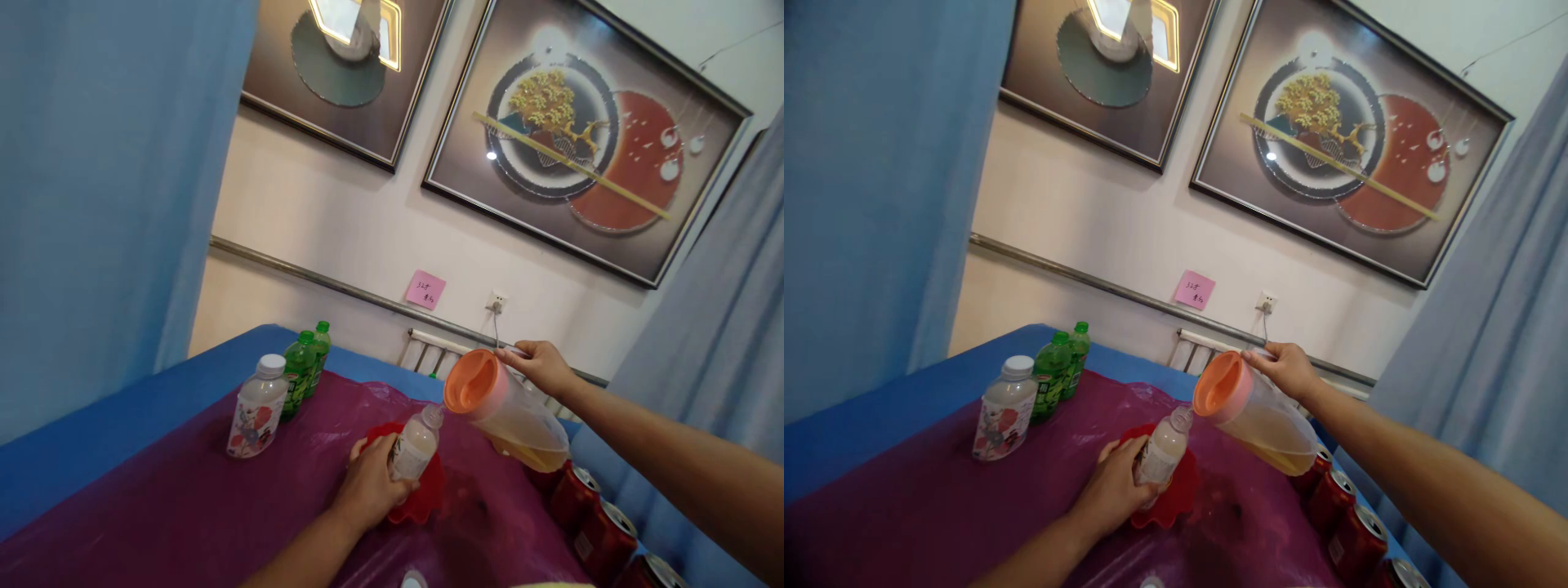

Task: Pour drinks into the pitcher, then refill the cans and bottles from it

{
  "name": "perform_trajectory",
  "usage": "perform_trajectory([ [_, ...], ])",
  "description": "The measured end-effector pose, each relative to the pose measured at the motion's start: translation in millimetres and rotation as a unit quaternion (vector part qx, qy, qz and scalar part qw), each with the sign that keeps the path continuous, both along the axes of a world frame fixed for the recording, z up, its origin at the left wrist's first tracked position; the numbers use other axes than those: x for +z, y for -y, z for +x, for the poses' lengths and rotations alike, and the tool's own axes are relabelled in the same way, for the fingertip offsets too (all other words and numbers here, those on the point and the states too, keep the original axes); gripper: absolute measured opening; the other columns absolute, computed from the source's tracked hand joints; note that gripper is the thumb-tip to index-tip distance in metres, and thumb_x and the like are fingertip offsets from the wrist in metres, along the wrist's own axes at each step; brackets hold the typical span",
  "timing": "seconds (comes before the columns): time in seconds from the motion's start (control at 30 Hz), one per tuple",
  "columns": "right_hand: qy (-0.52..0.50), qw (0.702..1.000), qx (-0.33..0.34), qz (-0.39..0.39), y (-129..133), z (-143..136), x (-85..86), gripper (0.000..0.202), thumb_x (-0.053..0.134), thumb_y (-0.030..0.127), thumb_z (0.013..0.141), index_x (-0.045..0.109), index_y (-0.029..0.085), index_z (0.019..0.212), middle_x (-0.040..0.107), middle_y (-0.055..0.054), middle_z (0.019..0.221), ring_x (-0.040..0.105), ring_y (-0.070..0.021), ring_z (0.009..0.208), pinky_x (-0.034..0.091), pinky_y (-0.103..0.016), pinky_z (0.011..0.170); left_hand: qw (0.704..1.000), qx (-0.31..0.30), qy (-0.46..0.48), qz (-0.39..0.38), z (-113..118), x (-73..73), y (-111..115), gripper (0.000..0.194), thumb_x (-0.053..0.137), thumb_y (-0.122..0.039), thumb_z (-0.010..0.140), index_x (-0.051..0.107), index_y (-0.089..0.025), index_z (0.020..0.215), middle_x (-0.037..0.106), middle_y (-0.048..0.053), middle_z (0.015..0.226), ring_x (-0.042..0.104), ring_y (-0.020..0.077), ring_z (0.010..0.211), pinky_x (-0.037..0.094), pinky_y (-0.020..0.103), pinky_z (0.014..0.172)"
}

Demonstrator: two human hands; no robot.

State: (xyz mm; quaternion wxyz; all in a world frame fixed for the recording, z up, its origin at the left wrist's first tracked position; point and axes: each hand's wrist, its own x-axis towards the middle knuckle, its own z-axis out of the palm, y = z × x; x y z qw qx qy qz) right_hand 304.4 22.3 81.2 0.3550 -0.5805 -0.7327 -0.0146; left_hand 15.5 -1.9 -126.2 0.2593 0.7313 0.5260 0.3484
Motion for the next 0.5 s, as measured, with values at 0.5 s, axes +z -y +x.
perform_trajectory([
  [0.5,0.0,1.0,-0.006,-0.013,2.2,-0.7,-0.4,0.068,0.058,0.084,0.071,0.031,0.025,0.052,0.023,0.006,0.054,0.024,-0.0105,0.053,0.018,-0.027,0.048,1.0,0.005,0.005,0.014,-0.7,-2.3,-0.1,0.058,0.08,-0.037,0.064,0.064,-0.025,0.118,0.071,0.007,0.125,0.061,0.0288,0.122,0.023,0.044,0.117],
])
